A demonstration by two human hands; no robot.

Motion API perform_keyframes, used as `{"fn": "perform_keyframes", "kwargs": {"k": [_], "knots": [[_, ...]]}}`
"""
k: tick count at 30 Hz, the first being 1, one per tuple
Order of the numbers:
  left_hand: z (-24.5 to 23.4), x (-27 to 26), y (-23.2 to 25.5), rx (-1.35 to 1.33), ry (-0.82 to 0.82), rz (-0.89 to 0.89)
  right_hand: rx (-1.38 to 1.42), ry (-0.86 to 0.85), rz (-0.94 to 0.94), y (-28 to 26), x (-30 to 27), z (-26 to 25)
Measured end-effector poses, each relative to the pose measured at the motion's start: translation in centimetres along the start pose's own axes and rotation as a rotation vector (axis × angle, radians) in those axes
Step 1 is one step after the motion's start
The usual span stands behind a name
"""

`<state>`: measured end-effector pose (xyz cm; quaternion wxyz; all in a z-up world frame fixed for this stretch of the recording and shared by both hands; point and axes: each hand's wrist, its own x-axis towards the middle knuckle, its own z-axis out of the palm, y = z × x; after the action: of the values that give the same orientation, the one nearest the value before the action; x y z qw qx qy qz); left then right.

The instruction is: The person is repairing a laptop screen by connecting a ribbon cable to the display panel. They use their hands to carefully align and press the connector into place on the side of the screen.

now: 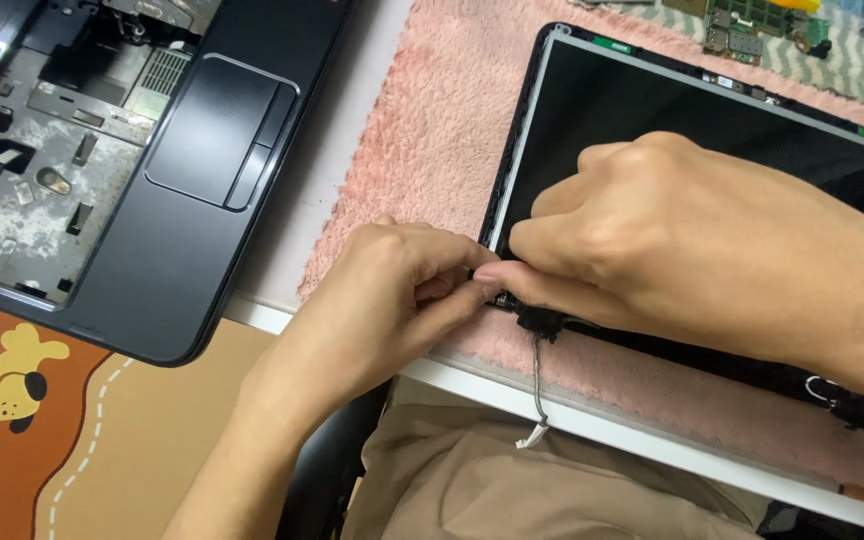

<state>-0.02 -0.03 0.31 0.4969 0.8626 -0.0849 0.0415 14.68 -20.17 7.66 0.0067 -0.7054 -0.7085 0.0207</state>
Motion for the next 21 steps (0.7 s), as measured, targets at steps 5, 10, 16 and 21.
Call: {"fn": "perform_keyframes", "kwargs": {"k": [5,10,16,21], "knots": [[0.1,0.2,0.0,0.005,-0.006,-0.012,-0.114,-0.298,0.050,-0.2,1.1,-1.1],[-0.2,0.0,0.3,-0.027,0.001,-0.078,-0.239,-0.364,-0.021,-0.8,1.4,-2.2],[-0.4,0.2,1.6,-0.120,0.327,-0.270,-0.163,-0.475,0.030,-1.0,2.1,-2.7],[-0.1,0.0,0.2,-0.237,0.391,-0.285,-0.216,-0.475,-0.042,-0.4,1.7,-2.2]]}}
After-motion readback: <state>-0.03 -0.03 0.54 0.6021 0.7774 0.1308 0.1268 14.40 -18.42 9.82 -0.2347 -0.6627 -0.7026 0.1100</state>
